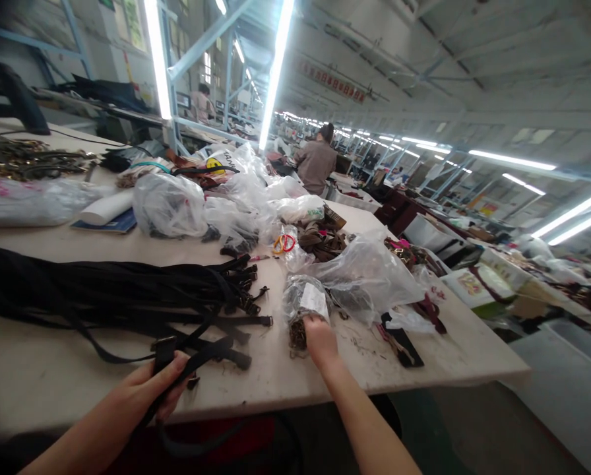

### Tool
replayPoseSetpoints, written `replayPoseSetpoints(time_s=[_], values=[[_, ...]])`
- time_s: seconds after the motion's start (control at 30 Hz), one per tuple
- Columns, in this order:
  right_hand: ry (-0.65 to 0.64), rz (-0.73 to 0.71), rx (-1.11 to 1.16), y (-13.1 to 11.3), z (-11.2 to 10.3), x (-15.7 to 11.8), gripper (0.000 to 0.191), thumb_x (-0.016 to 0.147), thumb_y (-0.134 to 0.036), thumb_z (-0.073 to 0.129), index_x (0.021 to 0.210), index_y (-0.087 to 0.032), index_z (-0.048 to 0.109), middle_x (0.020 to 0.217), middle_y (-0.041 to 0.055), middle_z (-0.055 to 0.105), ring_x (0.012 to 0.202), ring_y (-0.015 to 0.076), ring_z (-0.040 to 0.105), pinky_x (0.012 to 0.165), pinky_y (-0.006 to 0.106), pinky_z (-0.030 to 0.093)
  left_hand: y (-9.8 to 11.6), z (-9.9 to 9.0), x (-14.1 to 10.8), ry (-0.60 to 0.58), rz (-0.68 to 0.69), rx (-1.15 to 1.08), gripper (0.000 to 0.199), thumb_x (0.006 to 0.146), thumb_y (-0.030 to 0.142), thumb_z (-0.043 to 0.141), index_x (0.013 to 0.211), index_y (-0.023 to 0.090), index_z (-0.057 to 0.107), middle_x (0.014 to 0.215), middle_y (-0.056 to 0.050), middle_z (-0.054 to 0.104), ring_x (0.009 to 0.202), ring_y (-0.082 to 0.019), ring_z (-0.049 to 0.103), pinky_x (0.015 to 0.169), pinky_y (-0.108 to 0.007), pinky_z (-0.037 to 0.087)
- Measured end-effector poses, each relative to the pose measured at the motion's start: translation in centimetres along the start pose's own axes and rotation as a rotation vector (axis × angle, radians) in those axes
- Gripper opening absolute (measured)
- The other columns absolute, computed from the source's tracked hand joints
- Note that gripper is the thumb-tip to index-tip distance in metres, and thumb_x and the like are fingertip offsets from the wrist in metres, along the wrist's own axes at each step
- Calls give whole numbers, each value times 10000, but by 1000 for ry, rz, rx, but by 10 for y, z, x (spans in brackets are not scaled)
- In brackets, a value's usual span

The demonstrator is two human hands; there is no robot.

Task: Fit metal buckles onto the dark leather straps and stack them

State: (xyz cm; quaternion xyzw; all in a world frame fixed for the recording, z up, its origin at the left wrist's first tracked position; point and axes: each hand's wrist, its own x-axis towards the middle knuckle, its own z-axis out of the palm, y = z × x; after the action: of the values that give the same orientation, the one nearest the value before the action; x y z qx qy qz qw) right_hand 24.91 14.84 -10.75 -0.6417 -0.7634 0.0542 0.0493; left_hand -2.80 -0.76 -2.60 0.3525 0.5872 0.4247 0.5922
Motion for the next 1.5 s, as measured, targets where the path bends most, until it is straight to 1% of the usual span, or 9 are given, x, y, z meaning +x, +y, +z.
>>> replayPoseSetpoints(time_s=[0.13, 0.33, 0.5, 0.63, 0.83, 1.0, 1.07, 1.27, 1.5], values=[[39, 18, -65, 5, -5, -6, 310, 912, -252, 314, 1018, -168, 593, 1010, 125, 604, 915, 206, 567, 789, 288, 379, -2, 8, 1, -83, -16, -19, 487, 605, 631, 584, 731, 163, 532, 533, 24, 523, 450, -101, 415, 465, -220, 312], [23, 15, -15, -10, 2, 1, 238, 731, -216, 617, 962, -159, 609, 1014, 119, 603, 866, 225, 586, 730, 282, 393, -9, 10, -6, -65, 38, 31, 531, 624, 632, 553, 816, 137, 546, 516, 54, 457, 452, -78, 344, 463, -211, 273], [77, 14, 180, -4, -5, -9, 83, 766, -162, 530, 790, -163, 609, 899, 100, 617, 838, 208, 575, 733, 284, 380, -13, 5, -15, -85, 18, -21, 480, 645, 540, 602, 909, 142, 557, 474, 86, 368, 463, -72, 283, 463, -202, 218], [140, 28, 444, -5, -17, -20, 153, 801, -284, 483, 766, -166, 575, 811, 77, 614, 745, 186, 563, 688, 289, 403, -19, 8, -11, -130, 9, -45, 412, 665, 519, 604, 850, 164, 504, 478, 87, 415, 442, -69, 330, 457, -196, 241], [34, -34, 969, -69, -28, -54, 424, 816, -529, 417, 913, -143, 564, 781, 61, 627, 502, 107, 493, 470, 241, 402, -8, 21, -9, -241, 37, -84, 346, 711, 488, 567, 757, 164, 455, 509, 53, 508, 417, -64, 367, 449, -195, 256], [-158, -84, 1425, -123, -34, -86, 402, 782, -451, 554, 1076, -183, 608, 660, -2, 576, 579, 102, 510, 589, 242, 447, -4, 22, -9, -178, -60, -268, 288, 718, 426, 557, 708, 163, 442, 492, 70, 443, 395, -43, 295, 425, -182, 229], [-160, -101, 1430, -131, -35, -91, 399, 790, -419, 554, 1116, -195, 599, 691, 6, 591, 646, 121, 544, 660, 269, 470, -6, 18, -9, -143, -84, -301, 258, 715, 394, 557, 699, 162, 444, 476, 77, 417, 388, -40, 275, 415, -180, 216], [110, -249, 1211, -134, -36, -94, 305, 839, -335, 482, 1079, -209, 622, 925, 52, 601, 689, 127, 572, 658, 264, 498, -13, 15, -12, -160, -88, -357, 238, 714, 375, 541, 664, 180, 415, 417, 89, 373, 368, -49, 248, 403, -190, 193], [177, -343, 1064, -133, -32, -96, 305, 851, -238, 450, 1114, -202, 600, 971, 62, 610, 907, 162, 573, 801, 275, 470, -14, 20, -16, -129, -36, -300, 281, 736, 403, 532, 633, 187, 386, 405, 88, 362, 373, -54, 240, 407, -197, 185]])
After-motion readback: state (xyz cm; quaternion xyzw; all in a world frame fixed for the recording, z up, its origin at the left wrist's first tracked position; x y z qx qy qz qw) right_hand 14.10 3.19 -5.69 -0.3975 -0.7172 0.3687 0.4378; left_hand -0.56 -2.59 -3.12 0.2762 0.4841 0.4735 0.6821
